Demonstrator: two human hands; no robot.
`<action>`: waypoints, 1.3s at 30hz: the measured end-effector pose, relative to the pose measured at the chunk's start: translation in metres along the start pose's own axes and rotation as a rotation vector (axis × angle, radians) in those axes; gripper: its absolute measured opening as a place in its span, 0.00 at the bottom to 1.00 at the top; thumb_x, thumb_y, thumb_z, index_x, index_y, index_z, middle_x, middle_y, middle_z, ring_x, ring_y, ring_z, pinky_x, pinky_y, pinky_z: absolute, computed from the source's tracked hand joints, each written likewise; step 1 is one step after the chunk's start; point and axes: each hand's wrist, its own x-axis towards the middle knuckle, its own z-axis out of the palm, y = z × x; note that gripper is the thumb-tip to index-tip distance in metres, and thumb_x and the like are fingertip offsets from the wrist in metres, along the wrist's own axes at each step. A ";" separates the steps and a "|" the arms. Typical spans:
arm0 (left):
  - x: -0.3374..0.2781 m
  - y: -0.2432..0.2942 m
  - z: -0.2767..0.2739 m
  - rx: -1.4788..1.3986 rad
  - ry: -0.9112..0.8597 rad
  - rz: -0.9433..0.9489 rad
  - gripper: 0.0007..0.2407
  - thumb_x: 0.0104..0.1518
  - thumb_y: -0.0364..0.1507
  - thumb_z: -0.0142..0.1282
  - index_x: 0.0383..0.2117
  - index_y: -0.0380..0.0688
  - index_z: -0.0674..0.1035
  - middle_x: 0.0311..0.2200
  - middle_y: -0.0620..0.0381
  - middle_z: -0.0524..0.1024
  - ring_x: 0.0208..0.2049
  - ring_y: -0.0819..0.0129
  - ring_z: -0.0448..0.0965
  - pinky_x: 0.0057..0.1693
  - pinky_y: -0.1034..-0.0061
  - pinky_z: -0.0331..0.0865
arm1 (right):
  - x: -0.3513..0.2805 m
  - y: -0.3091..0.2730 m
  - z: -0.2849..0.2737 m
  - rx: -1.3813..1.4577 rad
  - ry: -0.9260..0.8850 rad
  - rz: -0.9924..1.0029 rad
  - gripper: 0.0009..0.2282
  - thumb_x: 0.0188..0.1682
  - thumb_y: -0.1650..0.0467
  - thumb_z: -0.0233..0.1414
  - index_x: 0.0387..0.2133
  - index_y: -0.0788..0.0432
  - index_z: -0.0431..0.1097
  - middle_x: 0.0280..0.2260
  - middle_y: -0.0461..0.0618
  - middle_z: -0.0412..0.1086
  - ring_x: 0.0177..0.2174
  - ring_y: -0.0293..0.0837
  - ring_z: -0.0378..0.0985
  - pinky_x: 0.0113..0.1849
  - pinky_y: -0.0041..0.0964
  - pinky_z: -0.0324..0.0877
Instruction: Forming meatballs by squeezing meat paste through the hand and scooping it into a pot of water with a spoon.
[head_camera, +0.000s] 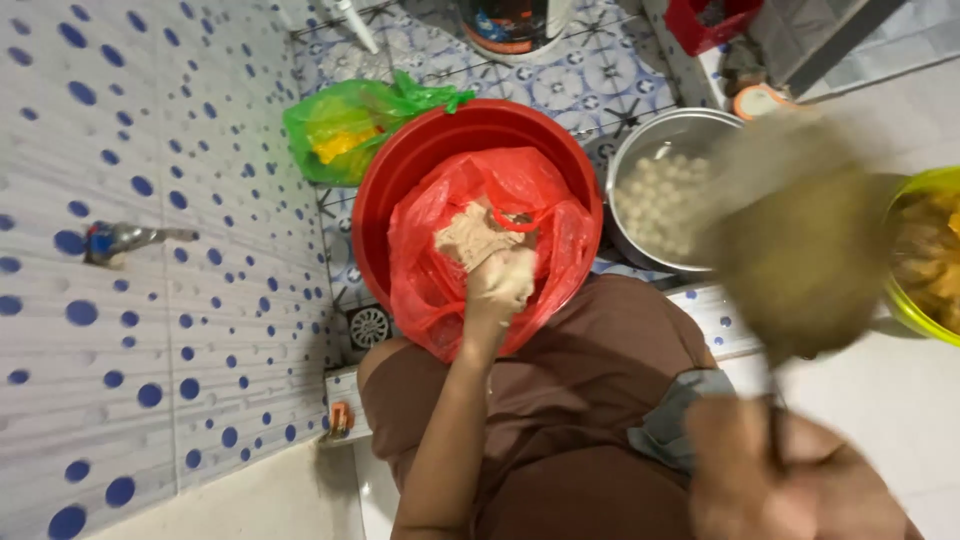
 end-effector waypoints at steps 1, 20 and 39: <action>-0.013 0.030 0.012 0.094 0.149 -0.153 0.07 0.56 0.29 0.64 0.26 0.50 0.76 0.14 0.70 0.61 0.16 0.86 0.55 0.24 0.85 0.51 | -0.018 -0.026 0.018 -0.448 0.334 -0.102 0.10 0.56 0.69 0.30 0.24 0.46 0.50 0.18 0.34 0.48 0.15 0.32 0.48 0.18 0.32 0.42; 0.035 -0.081 -0.023 -0.336 0.101 -0.112 0.06 0.61 0.30 0.62 0.30 0.45 0.77 0.19 0.65 0.71 0.15 0.76 0.73 0.21 0.82 0.71 | -0.007 -0.157 -0.084 -2.688 0.978 -0.532 0.06 0.56 0.73 0.52 0.40 0.57 0.77 0.15 0.52 0.73 0.20 0.47 0.74 0.29 0.41 0.69; 0.022 -0.064 -0.014 -0.058 0.097 0.063 0.08 0.48 0.17 0.66 0.29 0.34 0.76 0.14 0.51 0.75 0.06 0.77 0.66 0.11 0.85 0.58 | 0.019 -0.135 -0.099 -3.453 0.601 -0.626 0.05 0.52 0.69 0.58 0.39 0.50 0.78 0.26 0.47 0.77 0.27 0.47 0.82 0.30 0.38 0.77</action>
